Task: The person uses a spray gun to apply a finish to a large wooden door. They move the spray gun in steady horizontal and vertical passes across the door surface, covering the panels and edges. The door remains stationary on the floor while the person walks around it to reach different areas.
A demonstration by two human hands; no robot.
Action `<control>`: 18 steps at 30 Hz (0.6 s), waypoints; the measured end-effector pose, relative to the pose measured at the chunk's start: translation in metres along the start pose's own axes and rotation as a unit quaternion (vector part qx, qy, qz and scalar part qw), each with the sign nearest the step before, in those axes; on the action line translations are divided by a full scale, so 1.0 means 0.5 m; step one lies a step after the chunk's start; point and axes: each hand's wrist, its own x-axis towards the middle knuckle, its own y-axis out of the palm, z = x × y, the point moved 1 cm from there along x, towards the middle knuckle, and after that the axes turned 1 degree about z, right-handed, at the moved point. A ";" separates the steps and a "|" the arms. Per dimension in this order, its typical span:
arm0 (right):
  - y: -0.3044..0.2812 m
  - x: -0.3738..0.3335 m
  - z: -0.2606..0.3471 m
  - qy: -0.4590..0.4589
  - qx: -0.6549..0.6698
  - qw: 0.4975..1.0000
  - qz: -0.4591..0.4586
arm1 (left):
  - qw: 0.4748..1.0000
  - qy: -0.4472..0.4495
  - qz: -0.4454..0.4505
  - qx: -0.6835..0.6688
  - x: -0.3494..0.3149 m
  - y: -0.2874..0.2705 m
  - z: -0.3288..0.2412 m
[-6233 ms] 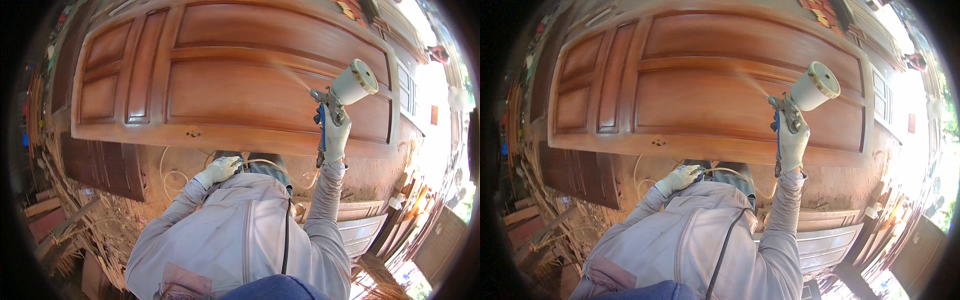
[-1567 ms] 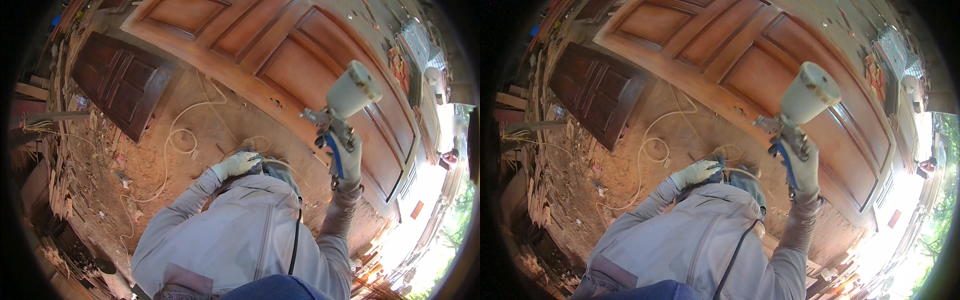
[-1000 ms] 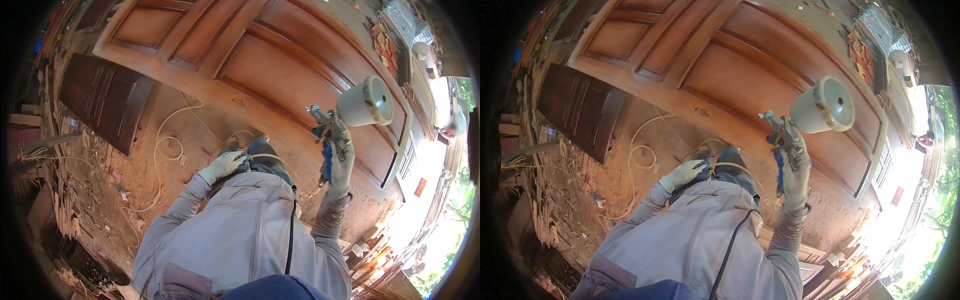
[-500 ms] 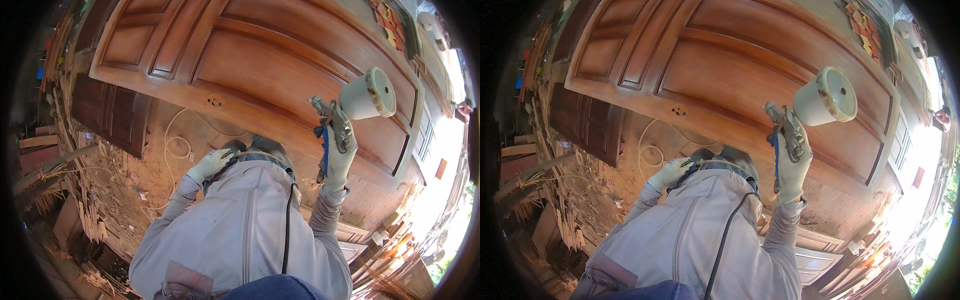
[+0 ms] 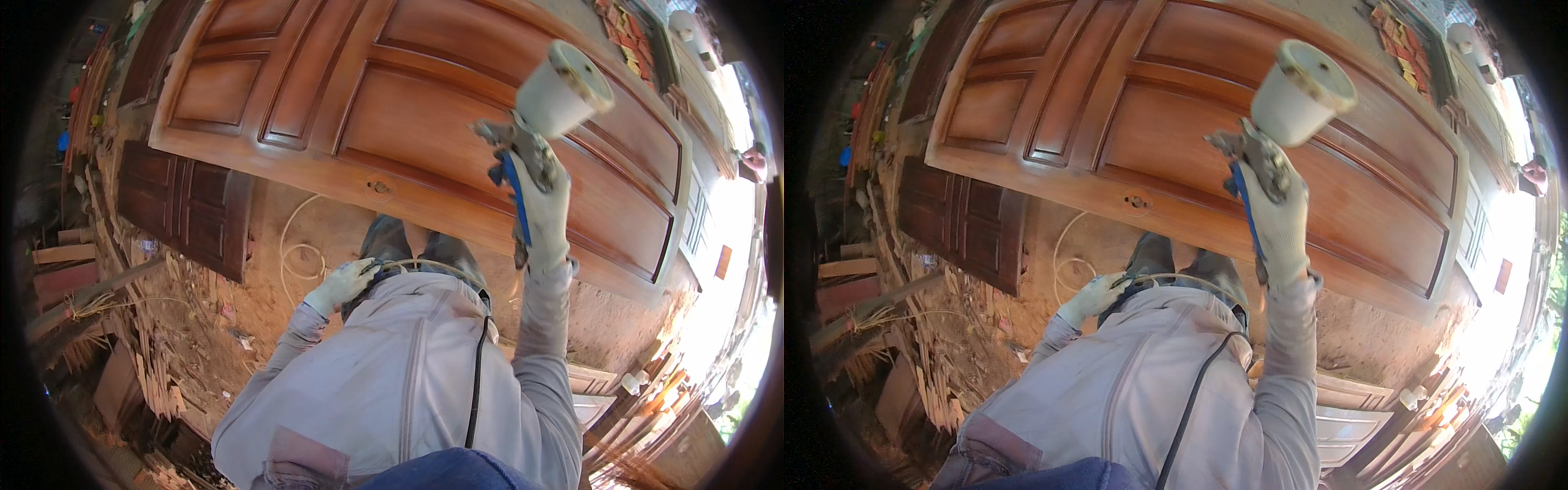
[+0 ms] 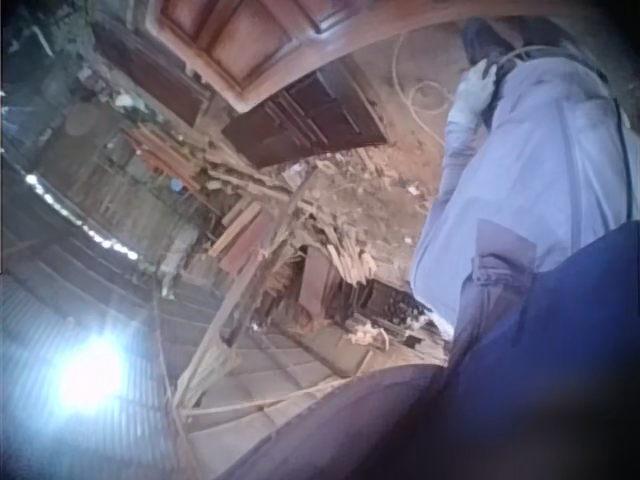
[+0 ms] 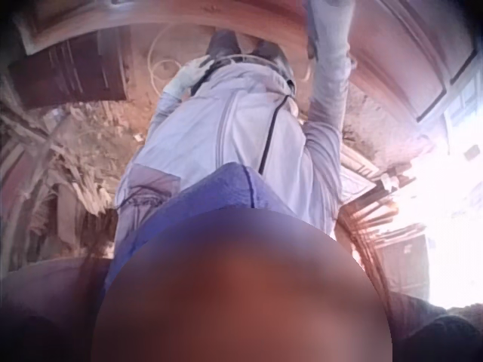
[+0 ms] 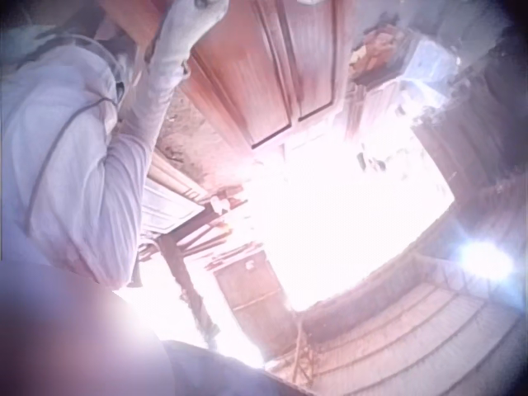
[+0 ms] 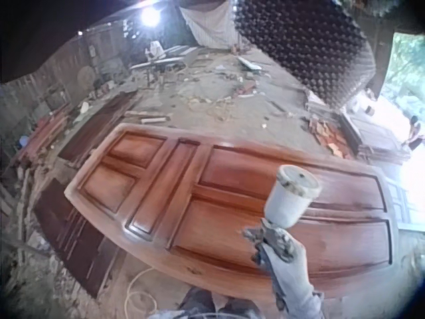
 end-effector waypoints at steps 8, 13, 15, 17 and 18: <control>0.120 0.137 -0.008 -0.036 -0.011 0.998 -0.047 | 1.000 0.022 0.008 0.014 0.053 -0.119 0.085; 0.062 0.063 0.021 -0.042 -0.053 0.985 -0.159 | 0.996 0.001 0.081 -0.028 0.077 -0.139 0.100; 0.024 0.034 0.023 -0.009 -0.107 0.971 -0.212 | 0.993 0.032 0.113 -0.011 0.080 -0.143 0.086; 0.018 0.014 0.032 -0.010 -0.171 0.956 -0.239 | 0.992 0.034 0.119 -0.004 0.087 -0.134 0.092; 0.023 0.010 0.032 -0.030 -0.181 0.952 -0.247 | 0.991 0.036 0.130 0.003 0.094 -0.134 0.093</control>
